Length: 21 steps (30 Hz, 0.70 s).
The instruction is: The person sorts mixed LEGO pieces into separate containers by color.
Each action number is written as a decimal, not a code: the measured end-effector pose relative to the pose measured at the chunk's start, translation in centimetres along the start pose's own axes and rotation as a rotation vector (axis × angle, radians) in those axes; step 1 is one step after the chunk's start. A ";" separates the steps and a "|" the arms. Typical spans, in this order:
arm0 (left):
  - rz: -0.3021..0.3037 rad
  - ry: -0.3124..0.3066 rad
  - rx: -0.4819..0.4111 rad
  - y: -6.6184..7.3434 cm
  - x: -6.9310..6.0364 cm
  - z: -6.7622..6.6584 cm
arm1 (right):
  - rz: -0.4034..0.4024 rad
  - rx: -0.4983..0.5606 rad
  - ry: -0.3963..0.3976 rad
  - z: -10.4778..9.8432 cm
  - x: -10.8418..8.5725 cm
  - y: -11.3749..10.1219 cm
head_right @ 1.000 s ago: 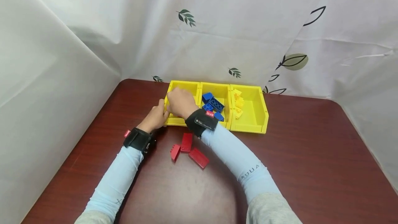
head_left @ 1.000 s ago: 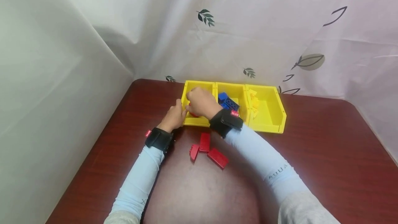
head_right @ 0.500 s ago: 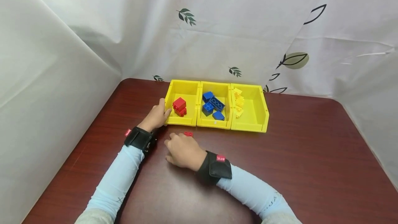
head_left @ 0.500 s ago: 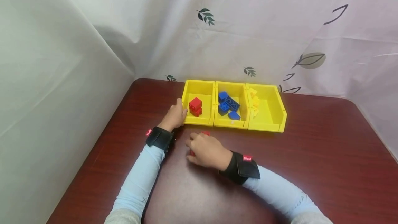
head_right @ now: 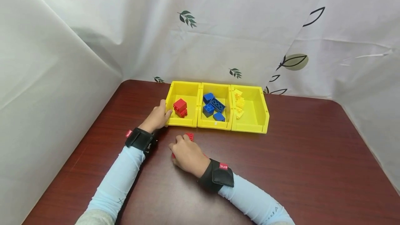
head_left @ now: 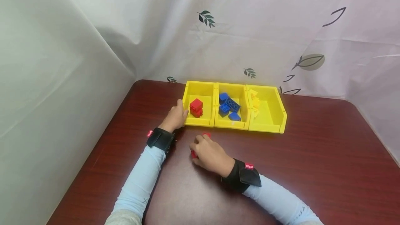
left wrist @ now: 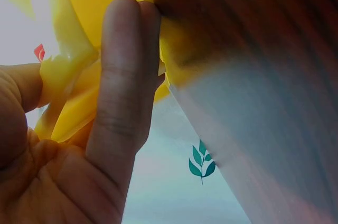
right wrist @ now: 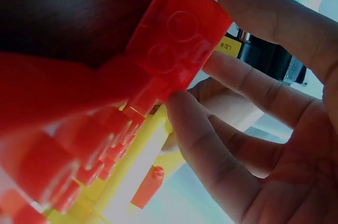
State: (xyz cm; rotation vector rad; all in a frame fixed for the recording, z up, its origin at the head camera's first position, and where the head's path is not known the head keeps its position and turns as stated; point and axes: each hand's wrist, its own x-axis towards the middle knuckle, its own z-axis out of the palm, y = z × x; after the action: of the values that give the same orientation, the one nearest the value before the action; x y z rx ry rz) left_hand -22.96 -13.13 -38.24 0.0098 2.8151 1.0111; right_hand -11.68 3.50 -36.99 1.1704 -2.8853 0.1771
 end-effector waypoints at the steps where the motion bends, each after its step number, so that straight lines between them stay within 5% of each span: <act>1: 0.000 0.000 0.001 0.0 0.0 0.0 | -0.003 0.006 0.006 0.1 0.0 0.1; 13: 0.006 -0.003 -0.001 -0.1 -0.2 -0.1 | -0.028 0.065 0.074 0.6 -0.2 0.3; 21: 0.014 0.001 0.003 -0.1 -0.2 0.0 | 0.010 0.138 0.020 0.3 -0.1 0.6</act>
State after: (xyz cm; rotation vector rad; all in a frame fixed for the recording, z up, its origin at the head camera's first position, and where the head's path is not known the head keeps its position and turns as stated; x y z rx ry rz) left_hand -22.76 -13.16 -38.27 0.0287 2.8214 1.0107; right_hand -12.03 3.99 -37.40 1.1655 -2.9026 0.3915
